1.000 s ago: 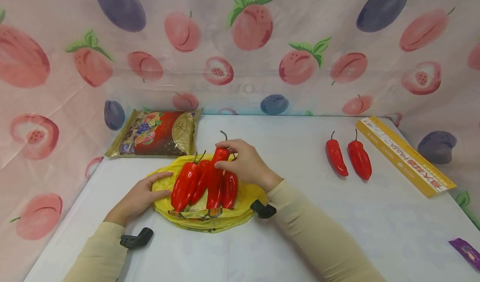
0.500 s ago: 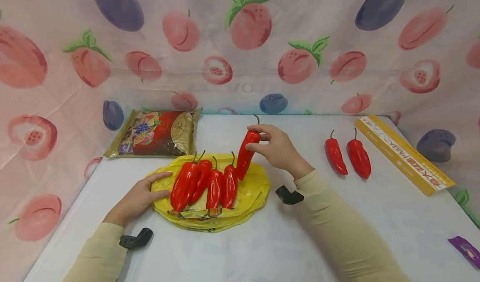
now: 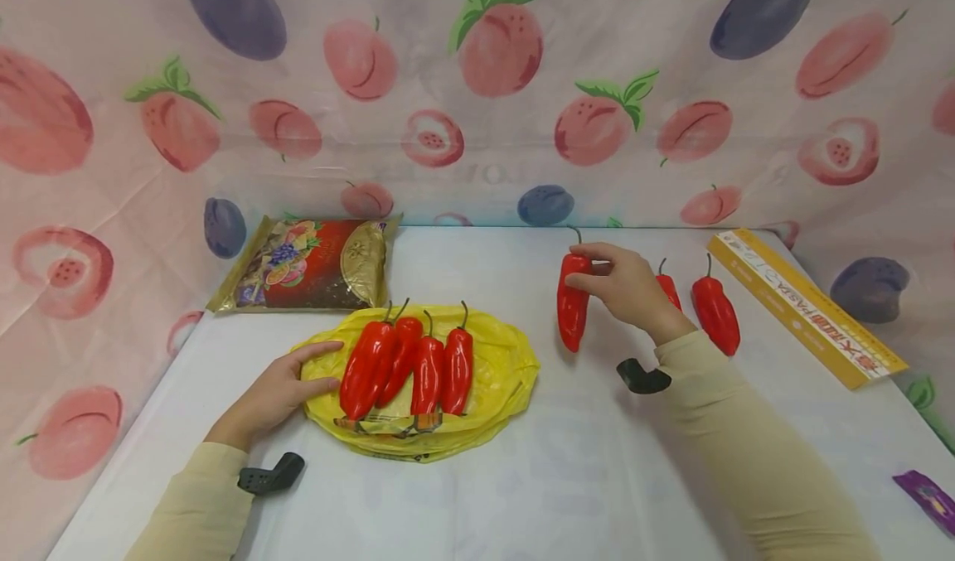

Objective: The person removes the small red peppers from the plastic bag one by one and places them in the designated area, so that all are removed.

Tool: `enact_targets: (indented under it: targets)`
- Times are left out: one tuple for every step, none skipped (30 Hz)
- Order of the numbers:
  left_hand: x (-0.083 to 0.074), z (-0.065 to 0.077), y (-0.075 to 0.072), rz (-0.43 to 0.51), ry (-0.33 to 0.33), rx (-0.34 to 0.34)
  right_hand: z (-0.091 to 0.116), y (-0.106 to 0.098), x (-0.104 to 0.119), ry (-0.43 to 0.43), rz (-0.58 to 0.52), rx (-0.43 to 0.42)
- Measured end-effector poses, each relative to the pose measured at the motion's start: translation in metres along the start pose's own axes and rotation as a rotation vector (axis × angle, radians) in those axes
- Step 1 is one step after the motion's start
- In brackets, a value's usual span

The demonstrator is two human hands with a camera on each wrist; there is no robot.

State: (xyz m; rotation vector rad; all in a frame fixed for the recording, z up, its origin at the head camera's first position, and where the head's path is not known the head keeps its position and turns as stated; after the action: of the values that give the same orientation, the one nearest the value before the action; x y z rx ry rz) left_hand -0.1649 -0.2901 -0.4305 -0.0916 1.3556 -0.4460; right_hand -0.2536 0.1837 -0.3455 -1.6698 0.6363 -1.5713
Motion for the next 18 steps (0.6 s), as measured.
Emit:
enact_targets:
  targets:
    - [0.000, 0.000, 0.000, 0.000, -0.001, -0.001, 0.000, -0.001, -0.005, 0.008, 0.015, 0.001]
    - [0.001, 0.000, 0.000, 0.000, -0.004, -0.004, 0.000, -0.003, -0.011, 0.021, 0.029, 0.003]
    - [0.001, 0.000, -0.001, 0.002, -0.008, -0.004, 0.000, -0.004, -0.015, 0.031, 0.039, 0.007]
    - [0.001, 0.000, 0.000, 0.003, -0.010, -0.004, 0.001, -0.005, -0.020, 0.047, 0.047, 0.011]
    - [0.001, 0.000, 0.000, 0.004, -0.010, -0.004, 0.001, -0.005, -0.025, 0.059, 0.053, 0.017]
    - [0.001, 0.000, 0.000, 0.004, -0.010, -0.006, 0.001, -0.006, -0.030, 0.072, 0.056, 0.023]
    - [0.001, 0.000, 0.000, 0.006, -0.009, -0.006, 0.001, -0.007, -0.034, 0.089, 0.048, 0.031]
    - [0.001, 0.000, 0.000, 0.007, -0.006, -0.007, 0.001, -0.008, -0.038, 0.100, 0.045, 0.038]
    - [0.001, 0.000, 0.000, 0.010, -0.003, -0.007, 0.002, -0.008, -0.042, 0.106, 0.046, 0.045]
    - [0.001, 0.000, 0.000, 0.010, -0.001, -0.007, 0.002, -0.009, -0.046, 0.111, 0.052, 0.049]
    - [0.001, 0.000, 0.000, 0.012, -0.001, -0.006, 0.001, -0.010, -0.049, 0.114, 0.058, 0.055]
    - [0.001, 0.000, 0.000, 0.013, 0.002, -0.005, 0.001, -0.010, -0.051, 0.116, 0.066, 0.059]
    - [0.001, 0.000, 0.000, 0.015, 0.001, -0.004, 0.001, -0.011, -0.054, 0.117, 0.074, 0.063]
    - [0.001, 0.000, 0.000, 0.016, 0.000, -0.004, 0.000, -0.012, -0.056, 0.116, 0.091, 0.066]
    - [0.001, 0.000, 0.000, 0.017, -0.001, -0.003, 0.000, -0.012, -0.058, 0.117, 0.101, 0.070]
    - [0.001, 0.000, 0.000, 0.018, 0.000, -0.001, -0.001, -0.012, -0.060, 0.122, 0.107, 0.075]
    - [0.001, 0.000, 0.000, 0.021, 0.004, 0.000, -0.001, -0.013, -0.062, 0.125, 0.111, 0.080]
    - [0.002, 0.000, 0.000, 0.022, 0.005, 0.001, -0.002, -0.013, -0.064, 0.128, 0.114, 0.084]
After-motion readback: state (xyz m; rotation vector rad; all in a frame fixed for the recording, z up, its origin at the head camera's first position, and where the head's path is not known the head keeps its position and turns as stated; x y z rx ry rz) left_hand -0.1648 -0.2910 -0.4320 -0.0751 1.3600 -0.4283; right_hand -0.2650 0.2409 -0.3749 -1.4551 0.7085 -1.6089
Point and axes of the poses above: each hand's wrist, its own z-axis away from the middle knuckle, its own y-axis out of the palm, x = y × z, the point moved 1 cm from there along -z, towards the middle knuckle, and after that the axes turned 14 degrees about z, right-handed, at the moved point
